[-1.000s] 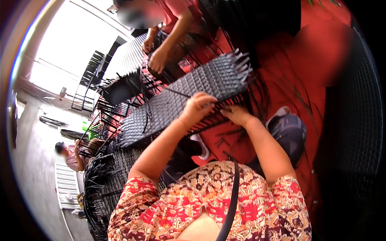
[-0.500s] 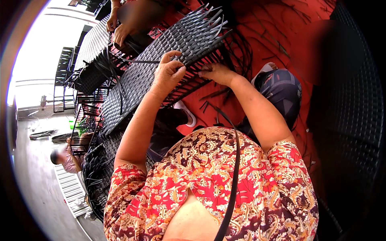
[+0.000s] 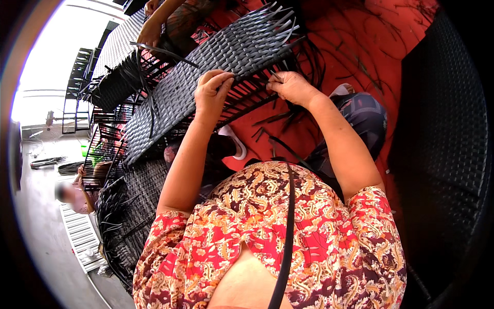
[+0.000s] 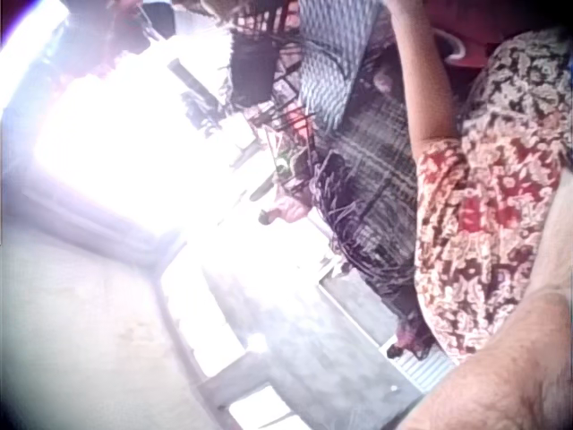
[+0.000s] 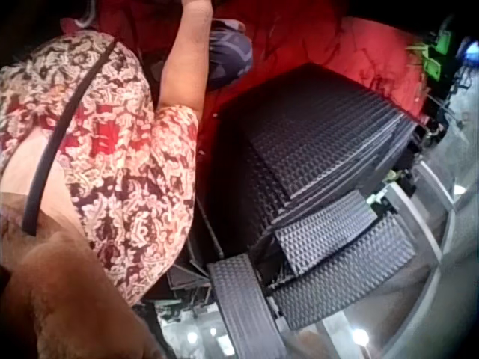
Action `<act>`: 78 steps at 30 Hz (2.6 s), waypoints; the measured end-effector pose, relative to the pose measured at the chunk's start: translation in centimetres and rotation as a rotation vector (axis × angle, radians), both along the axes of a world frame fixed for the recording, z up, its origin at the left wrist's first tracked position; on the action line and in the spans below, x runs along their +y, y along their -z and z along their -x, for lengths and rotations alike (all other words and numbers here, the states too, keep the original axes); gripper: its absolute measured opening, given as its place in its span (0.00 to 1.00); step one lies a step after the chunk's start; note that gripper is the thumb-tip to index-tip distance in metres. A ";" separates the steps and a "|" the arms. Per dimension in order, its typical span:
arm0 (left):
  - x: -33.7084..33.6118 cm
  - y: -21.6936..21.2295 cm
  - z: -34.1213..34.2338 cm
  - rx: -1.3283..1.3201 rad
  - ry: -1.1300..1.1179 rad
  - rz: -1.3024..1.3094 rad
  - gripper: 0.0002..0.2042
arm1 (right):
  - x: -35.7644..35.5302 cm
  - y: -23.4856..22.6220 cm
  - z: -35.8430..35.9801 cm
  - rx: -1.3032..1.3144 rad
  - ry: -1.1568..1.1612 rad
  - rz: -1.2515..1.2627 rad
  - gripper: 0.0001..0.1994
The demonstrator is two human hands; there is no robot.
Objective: The person weaves black synthetic strips into a furniture frame by hand and using a small metal tool to tuck the ends.
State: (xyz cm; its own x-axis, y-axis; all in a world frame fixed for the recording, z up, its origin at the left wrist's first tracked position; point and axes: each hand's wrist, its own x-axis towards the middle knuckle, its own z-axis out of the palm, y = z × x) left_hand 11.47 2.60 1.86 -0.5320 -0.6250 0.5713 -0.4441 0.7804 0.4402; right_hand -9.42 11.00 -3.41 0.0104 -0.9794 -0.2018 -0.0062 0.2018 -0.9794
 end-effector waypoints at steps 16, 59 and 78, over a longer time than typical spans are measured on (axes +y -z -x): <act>-1.0 0.0 0.4 -0.032 0.051 -0.110 0.06 | -2.7 -11.0 2.5 0.764 -0.330 0.179 0.07; -1.2 -0.3 1.3 0.062 0.120 -0.446 0.08 | -3.7 -11.1 7.0 0.515 -0.139 0.023 0.05; 4.9 -2.0 2.1 -0.017 0.179 -0.033 0.03 | 2.8 -6.9 2.6 0.061 0.210 0.212 0.08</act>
State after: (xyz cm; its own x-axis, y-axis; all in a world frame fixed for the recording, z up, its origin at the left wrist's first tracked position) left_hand 9.33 7.47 3.88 -0.6462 -0.5378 0.5414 -0.3071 0.8328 0.4607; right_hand -12.01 13.78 3.49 -0.2027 -0.9792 0.0134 -0.0461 -0.0042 -0.9989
